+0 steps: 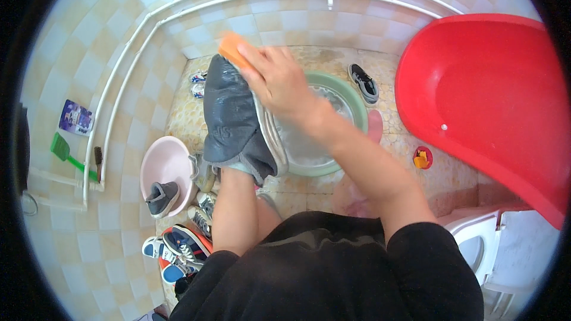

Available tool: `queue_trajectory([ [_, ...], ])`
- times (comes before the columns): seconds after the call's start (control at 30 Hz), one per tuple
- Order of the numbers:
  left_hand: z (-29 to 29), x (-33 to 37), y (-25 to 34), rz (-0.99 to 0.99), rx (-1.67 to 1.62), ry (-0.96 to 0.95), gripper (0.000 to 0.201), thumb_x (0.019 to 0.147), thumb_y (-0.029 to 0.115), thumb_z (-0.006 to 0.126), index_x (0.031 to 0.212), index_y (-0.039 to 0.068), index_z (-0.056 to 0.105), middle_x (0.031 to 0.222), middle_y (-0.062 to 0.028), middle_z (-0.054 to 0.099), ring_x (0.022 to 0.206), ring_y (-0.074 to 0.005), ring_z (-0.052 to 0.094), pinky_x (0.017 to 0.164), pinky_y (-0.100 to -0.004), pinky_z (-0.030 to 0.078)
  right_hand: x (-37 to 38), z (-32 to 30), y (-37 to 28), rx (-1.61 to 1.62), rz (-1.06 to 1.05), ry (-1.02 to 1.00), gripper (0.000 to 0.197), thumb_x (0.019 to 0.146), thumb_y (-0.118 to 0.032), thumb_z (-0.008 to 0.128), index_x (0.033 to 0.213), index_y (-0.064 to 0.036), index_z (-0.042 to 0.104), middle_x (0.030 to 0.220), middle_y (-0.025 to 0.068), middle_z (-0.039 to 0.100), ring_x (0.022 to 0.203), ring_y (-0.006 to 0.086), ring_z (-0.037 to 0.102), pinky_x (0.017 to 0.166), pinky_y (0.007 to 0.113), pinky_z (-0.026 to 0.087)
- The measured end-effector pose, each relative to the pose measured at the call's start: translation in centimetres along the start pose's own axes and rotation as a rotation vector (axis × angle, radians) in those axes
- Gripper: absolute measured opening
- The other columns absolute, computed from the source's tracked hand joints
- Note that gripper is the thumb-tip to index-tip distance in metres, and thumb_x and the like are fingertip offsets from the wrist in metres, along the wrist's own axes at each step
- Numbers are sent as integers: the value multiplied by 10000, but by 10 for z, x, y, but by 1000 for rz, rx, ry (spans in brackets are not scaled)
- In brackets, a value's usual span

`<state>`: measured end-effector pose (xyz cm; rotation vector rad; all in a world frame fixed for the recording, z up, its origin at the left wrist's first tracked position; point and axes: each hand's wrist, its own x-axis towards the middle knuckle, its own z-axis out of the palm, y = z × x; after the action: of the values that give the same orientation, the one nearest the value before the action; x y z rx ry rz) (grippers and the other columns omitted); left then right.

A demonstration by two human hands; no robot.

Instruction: The person scrubs a grey shoe with an orange brush over a basin of soapy water, cleaning the upper fabric and the white sole by hand.

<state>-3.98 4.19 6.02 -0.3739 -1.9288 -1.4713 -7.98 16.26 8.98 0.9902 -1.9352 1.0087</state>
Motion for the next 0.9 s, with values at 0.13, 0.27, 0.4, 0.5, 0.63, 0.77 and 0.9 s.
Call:
queue_trajectory([
  [0.13,-10,-14,-15,-113,230,42,223,917,55,508,1131,4,547,1046,-109,598,957,-197,576,818,-280,482,-76,7,-30,109,78,-26,376,859,-159,625,1222,-69,588,965,147,572,866,316,520,776,388,441],
  [0.27,-21,-21,-33,-58,469,8,225,919,59,506,1133,5,547,1051,-108,597,963,-198,574,825,-282,478,-30,24,-18,101,83,-27,388,849,-151,633,1225,-69,588,956,163,560,880,318,523,779,395,439],
  [0.4,-13,-18,-32,-44,501,32,227,920,63,504,1136,7,547,1056,-107,596,969,-199,573,833,-284,475,27,46,12,232,328,-41,354,859,-155,624,1201,-70,599,953,164,550,894,312,528,791,385,437],
  [0.5,-35,-23,-51,-71,568,36,228,922,66,502,1138,8,547,1060,-107,596,973,-200,572,839,-285,473,-44,33,-21,260,200,-61,369,842,-93,628,1209,-65,602,953,145,554,900,299,535,811,400,438],
  [0.63,-23,-17,-51,-55,551,19,230,924,70,499,1141,10,547,1065,-106,595,979,-201,570,846,-287,470,-66,15,-23,168,199,-108,401,828,-71,631,1225,-110,592,975,154,538,902,304,531,818,401,437],
  [0.77,-24,-12,-42,-40,564,47,232,926,74,497,1143,11,546,1070,-105,594,984,-203,569,854,-289,467,6,38,-10,110,229,-150,432,832,-79,630,1256,-146,580,982,162,534,901,313,533,833,397,436],
  [0.9,-35,-18,-53,-70,609,52,234,928,78,495,1146,13,546,1075,-104,593,990,-204,567,862,-291,463,-77,26,-37,223,182,-215,423,840,-72,630,1255,-130,577,946,172,526,883,325,525,809,401,440],
])
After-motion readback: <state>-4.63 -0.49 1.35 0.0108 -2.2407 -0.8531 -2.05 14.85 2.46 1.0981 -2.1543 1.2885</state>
